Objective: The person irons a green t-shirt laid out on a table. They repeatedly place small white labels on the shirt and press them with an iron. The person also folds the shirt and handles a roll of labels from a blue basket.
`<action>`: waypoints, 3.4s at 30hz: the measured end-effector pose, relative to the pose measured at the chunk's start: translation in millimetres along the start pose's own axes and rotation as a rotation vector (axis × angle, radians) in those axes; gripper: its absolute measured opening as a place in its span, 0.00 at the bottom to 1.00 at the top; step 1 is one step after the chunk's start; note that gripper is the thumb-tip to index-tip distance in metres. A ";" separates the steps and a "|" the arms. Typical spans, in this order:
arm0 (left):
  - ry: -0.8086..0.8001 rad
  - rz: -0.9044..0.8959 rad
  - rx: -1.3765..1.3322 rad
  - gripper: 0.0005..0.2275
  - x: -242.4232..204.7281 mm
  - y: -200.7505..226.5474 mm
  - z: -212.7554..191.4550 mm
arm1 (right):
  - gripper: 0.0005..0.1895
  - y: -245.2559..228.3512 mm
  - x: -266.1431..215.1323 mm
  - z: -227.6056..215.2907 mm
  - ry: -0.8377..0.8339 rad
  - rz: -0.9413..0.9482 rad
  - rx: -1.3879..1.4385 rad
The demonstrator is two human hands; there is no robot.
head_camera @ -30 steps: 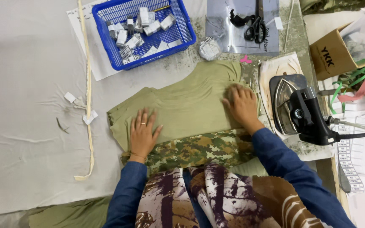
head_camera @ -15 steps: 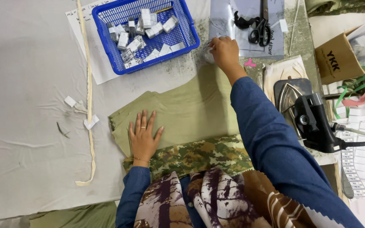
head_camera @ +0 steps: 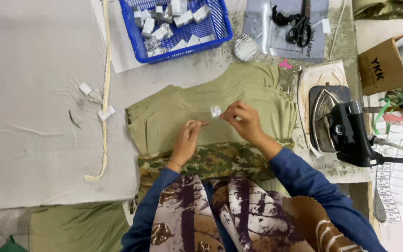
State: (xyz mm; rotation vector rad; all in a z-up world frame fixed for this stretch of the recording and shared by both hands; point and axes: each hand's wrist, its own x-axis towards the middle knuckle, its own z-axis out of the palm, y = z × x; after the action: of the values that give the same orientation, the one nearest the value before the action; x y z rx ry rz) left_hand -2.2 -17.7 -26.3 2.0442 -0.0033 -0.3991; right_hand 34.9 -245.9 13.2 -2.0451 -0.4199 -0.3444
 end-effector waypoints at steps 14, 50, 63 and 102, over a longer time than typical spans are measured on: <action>0.009 -0.157 -0.529 0.12 -32.3 9.1 36.6 | 0.11 5.0 -88.3 31.7 -0.021 0.795 0.531; 0.250 -0.322 0.653 0.32 -17.8 -9.1 -43.5 | 0.40 115.2 -101.4 -261.7 0.046 0.758 -1.401; 0.793 0.000 0.514 0.16 -47.2 -49.4 -63.7 | 0.31 -65.4 32.0 -74.9 -0.741 0.273 -0.690; 0.037 0.556 0.677 0.07 -80.9 -58.7 61.7 | 0.19 -56.1 -100.2 8.3 -0.855 0.146 -0.444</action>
State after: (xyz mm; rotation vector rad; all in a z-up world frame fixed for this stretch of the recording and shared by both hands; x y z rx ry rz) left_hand -105.7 -28.0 -80.9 2.5812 -0.7568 0.0053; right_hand -78.9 -228.1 11.9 -2.5798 -0.7432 0.6117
